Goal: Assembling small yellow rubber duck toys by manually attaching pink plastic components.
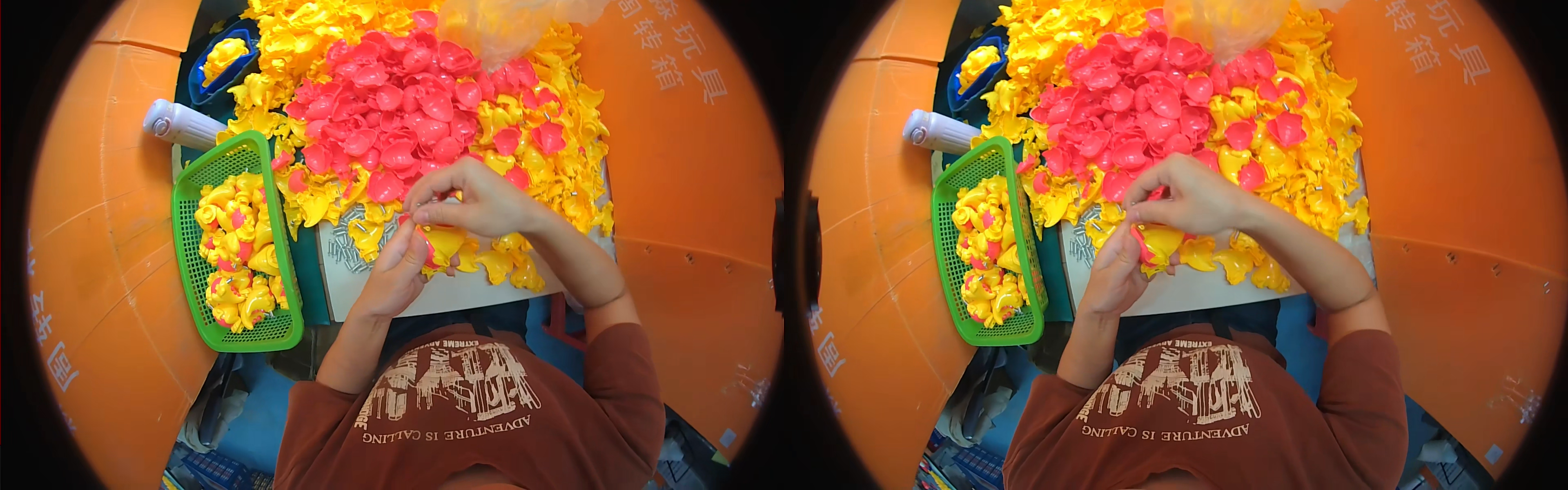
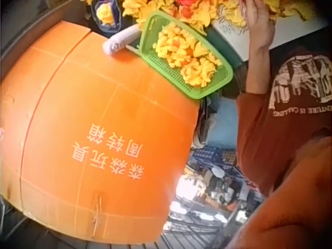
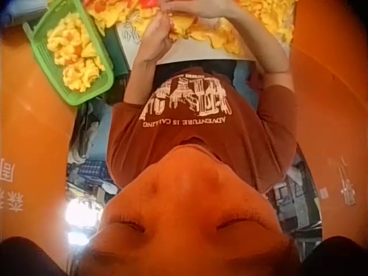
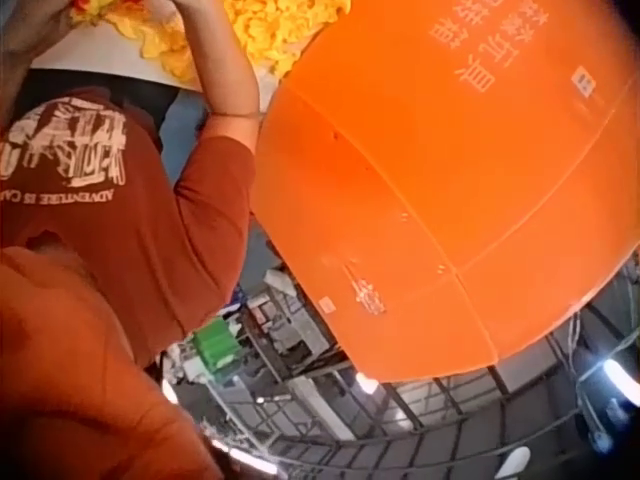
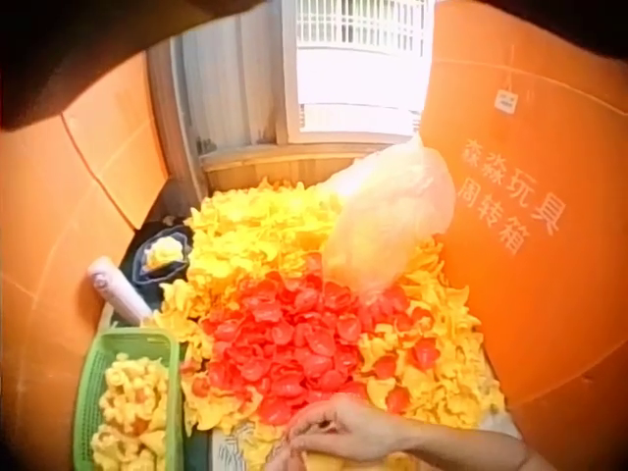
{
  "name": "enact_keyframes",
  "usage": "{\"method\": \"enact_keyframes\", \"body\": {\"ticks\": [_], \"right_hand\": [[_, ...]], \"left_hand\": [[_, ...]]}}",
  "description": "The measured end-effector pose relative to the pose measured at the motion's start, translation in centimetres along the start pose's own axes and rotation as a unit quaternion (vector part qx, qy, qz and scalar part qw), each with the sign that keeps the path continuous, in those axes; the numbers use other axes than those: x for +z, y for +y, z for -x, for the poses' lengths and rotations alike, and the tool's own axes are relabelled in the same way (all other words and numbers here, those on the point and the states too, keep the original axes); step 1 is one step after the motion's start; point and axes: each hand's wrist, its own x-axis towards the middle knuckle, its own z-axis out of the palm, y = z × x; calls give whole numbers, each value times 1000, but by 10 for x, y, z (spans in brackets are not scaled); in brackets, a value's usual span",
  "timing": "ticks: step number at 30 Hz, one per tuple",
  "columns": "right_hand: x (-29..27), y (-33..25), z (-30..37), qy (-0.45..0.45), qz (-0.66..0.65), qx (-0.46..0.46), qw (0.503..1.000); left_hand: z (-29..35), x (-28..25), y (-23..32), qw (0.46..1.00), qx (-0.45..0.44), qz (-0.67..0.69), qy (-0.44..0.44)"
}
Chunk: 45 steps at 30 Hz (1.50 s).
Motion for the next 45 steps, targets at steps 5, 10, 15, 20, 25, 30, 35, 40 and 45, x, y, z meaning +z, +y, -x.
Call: {"method": "enact_keyframes", "body": {"ticks": [5, 10, 15, 20, 25, 30, 35, 40, 45], "right_hand": [[6, -2, -12, -43, -17, 75, 996], [20, 15, 20, 220, 125, 0, 968], [74, 45, 70, 138, 447, 68, 882], [77, 30, 62, 186, 416, 48, 889], [72, 50, 16, 213, 438, -141, 862], [89, 50, -27, 85, 500, -227, 832], [97, 48, -28, 104, 505, -209, 831], [97, 52, -19, 118, 465, -144, 865], [120, 51, -33, 125, 468, -220, 847]], "left_hand": [[4, -17, -3, 997, 18, 75, -8], [12, -22, 9, 984, 62, 135, 99], [12, -34, 8, 974, 82, 169, 125], [14, -43, 23, 960, 146, 198, 133], [34, -65, 55, 933, 252, 181, 184], [47, -71, 54, 925, 254, 121, 255], [46, -69, 51, 911, 239, 147, 302], [45, -76, 50, 925, 221, 148, 273], [40, -80, 53, 932, 219, 157, 244]]}}
